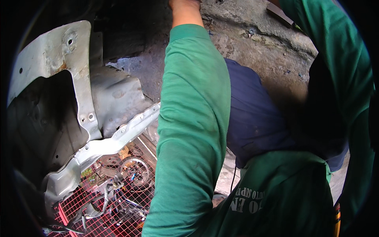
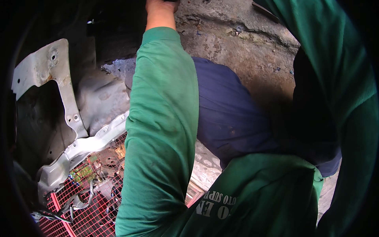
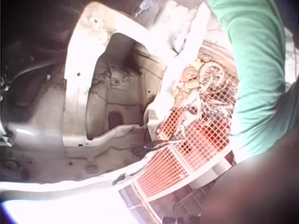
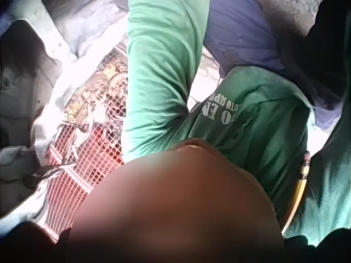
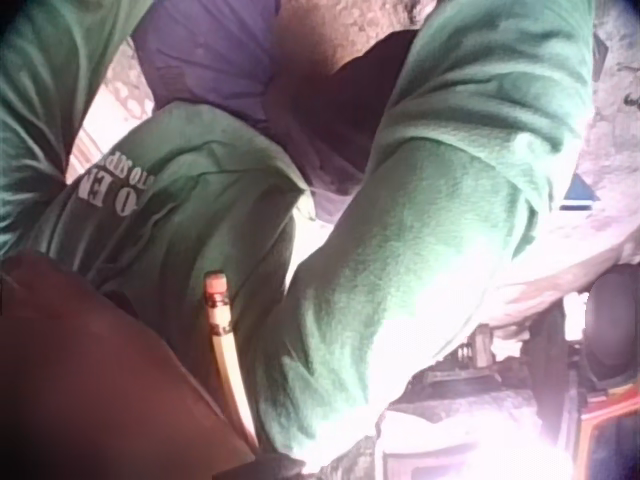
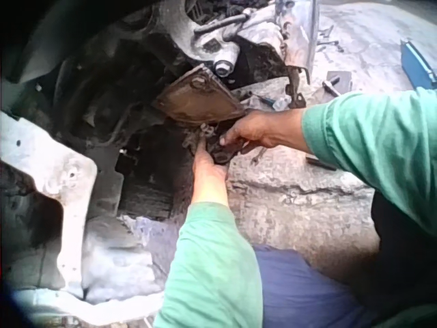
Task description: The person is working on a vehicle part, using tools to remove and adjust components. They are seen handling bolts and using a power tool to loosen parts.
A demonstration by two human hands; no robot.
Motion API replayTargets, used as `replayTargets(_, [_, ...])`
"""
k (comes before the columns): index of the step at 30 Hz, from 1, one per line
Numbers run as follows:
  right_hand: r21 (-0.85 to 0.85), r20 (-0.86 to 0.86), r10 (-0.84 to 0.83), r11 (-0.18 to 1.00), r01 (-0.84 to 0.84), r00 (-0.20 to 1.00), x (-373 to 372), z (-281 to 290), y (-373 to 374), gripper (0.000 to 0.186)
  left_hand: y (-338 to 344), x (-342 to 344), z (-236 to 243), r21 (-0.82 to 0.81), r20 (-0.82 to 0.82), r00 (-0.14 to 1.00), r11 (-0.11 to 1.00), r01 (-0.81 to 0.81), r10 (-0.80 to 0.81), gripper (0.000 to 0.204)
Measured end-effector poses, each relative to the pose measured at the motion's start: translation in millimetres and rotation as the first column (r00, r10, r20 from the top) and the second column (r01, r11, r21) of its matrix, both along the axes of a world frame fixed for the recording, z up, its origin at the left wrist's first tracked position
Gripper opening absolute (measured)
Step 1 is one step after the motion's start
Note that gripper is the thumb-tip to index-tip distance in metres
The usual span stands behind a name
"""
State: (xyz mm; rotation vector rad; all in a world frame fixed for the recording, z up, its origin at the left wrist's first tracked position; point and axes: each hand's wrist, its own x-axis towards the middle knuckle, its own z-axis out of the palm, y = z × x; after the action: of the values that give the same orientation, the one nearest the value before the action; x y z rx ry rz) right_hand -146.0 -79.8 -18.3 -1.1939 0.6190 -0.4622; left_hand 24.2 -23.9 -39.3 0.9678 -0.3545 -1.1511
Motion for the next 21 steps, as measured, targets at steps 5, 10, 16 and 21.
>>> replayTargets(5, [0.039,0.000,0.013,0.999,-0.013,1.000,7.5,1.8,-3.3,0.010,-2.0,16.9,3.1,0.034,-0.035,0.999,0.999,0.022,-0.020,0.049])
replayTargets(10, [0.022,-0.001,0.029,0.999,-0.029,1.000,14.2,-3.7,-6.5,0.021,-1.5,10.1,9.6,0.103,-0.050,0.998,0.994,-0.026,0.031,0.048])
replayTargets(16, [0.010,-0.011,-0.008,1.000,0.008,1.000,12.9,-7.6,-4.3,0.033,6.6,-2.6,12.6,0.236,0.061,0.988,0.959,-0.155,0.145,0.046])
replayTargets(21, [-0.004,0.004,-0.016,1.000,0.016,1.000,8.2,2.7,4.3,0.033,4.5,15.8,1.7,0.192,0.089,0.984,0.967,-0.167,0.153,0.045])
